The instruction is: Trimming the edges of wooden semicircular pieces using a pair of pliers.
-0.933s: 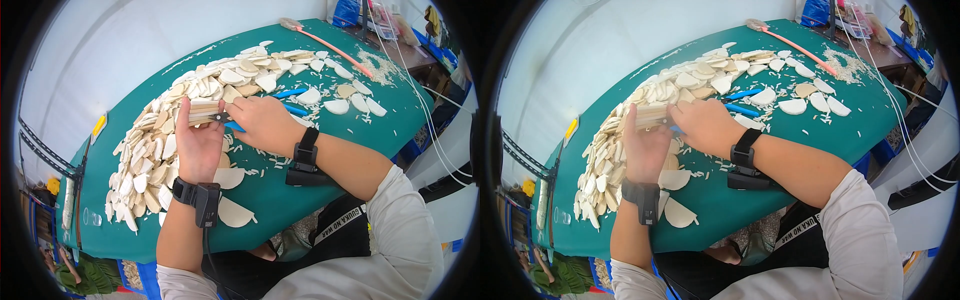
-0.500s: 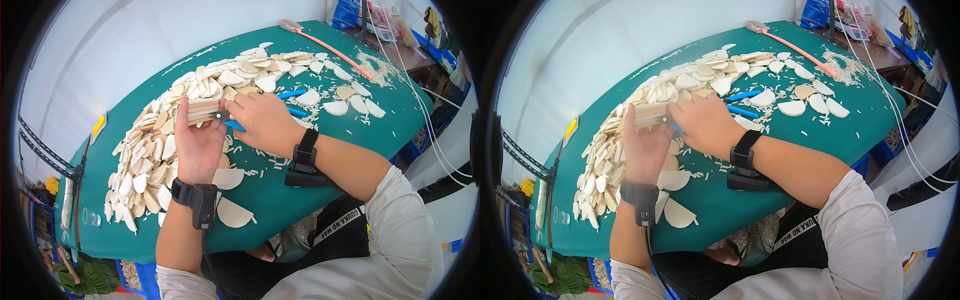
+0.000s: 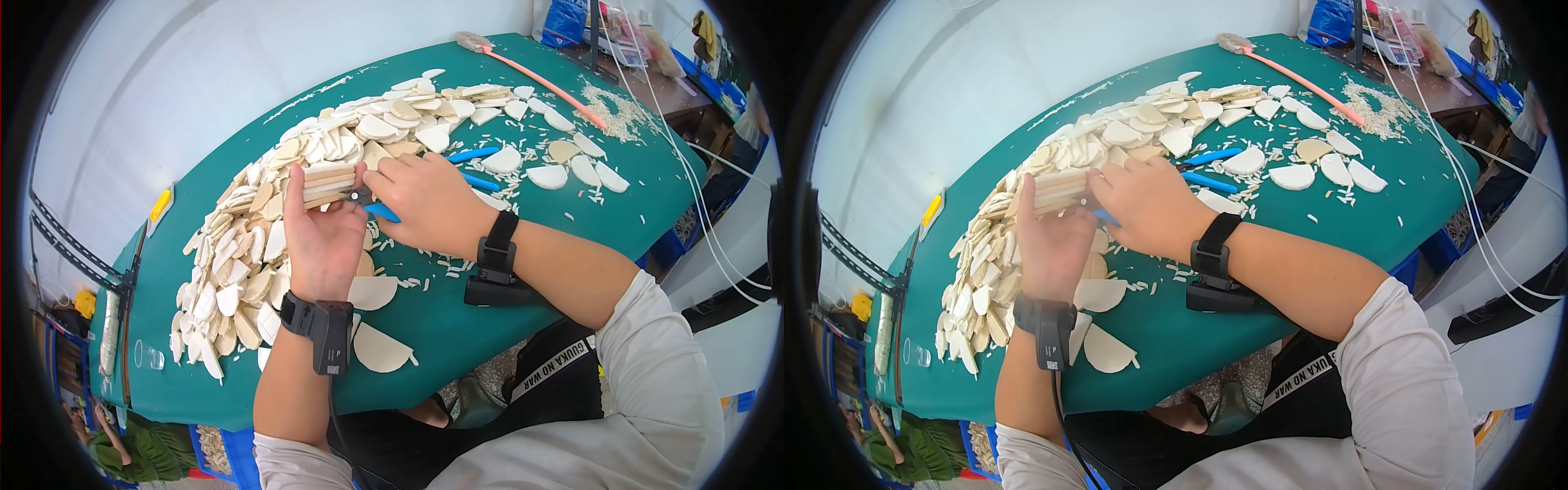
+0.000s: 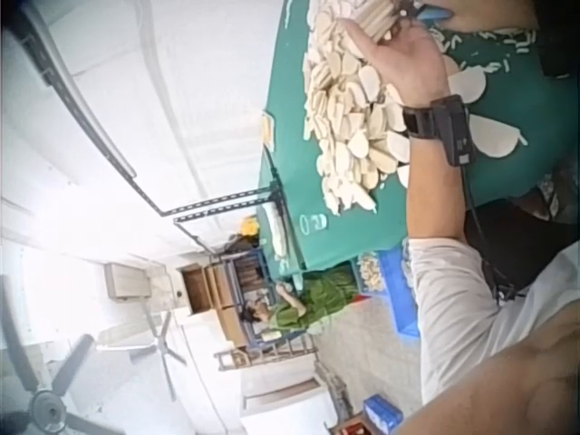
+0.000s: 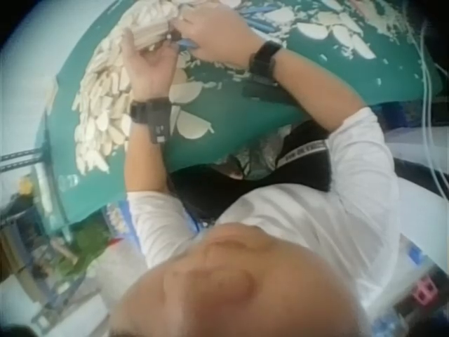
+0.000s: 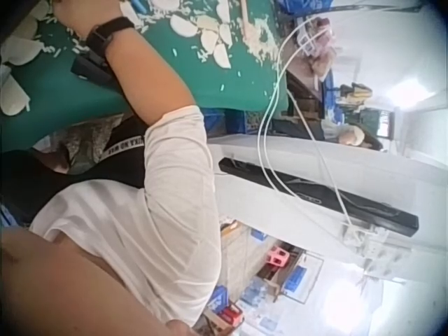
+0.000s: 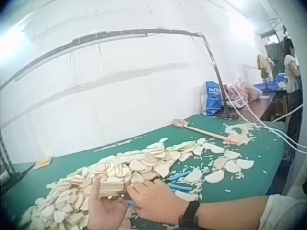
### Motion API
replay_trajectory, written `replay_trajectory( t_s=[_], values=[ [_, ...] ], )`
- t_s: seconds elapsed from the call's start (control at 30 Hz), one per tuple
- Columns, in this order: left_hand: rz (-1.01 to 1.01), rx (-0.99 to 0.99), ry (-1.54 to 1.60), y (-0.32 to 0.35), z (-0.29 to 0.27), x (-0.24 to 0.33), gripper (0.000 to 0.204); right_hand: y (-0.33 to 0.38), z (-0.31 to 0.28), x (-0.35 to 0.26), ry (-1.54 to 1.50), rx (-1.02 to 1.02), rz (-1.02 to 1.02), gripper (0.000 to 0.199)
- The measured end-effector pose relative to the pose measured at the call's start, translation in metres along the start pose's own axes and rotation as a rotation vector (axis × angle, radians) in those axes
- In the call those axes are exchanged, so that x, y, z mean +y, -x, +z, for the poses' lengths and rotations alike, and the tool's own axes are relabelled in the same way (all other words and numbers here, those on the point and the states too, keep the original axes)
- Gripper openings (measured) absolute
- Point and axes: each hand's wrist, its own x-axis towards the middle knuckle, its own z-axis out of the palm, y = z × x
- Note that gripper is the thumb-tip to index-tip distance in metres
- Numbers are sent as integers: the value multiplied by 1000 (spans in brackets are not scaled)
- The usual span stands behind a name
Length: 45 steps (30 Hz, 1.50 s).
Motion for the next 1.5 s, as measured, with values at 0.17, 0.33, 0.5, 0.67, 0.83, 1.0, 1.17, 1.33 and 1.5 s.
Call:
replay_trajectory(
  t_s=[0.17, 0.33, 0.5, 0.67, 0.83, 1.0, 1.17, 1.33, 1.5],
  values=[
    [-3, -28, -45, 1, 0, 1, 56, 0, 0, -1, -11, -23, -4, 48],
    [0, -7, -56, 2, 1, 0, 55, 0, 2, 0, -30, -39, 7, 48],
    [-10, -11, -57, 0, -1, 0, 53, 1, 3, 0, -61, -52, 18, 45],
    [68, -74, -209, 2, -4, -2, 50, 3, 6, -1, -97, -68, 37, 41],
    [23, -36, -107, 0, -1, -3, 51, 3, 6, -3, -192, -135, 135, 41],
    [62, -17, -136, 2, 3, -5, 52, 5, 9, -4, -228, -174, 176, 40],
    [21, -34, -77, -1, -2, 0, 50, 3, 6, -6, -181, -153, 141, 42],
    [99, -54, -221, 6, 1, -3, 48, 0, 2, -6, -156, -5, 42, 44],
    [113, -82, -319, 8, 4, -4, 41, 0, 4, -5, -126, 26, 20, 46]
  ],
)
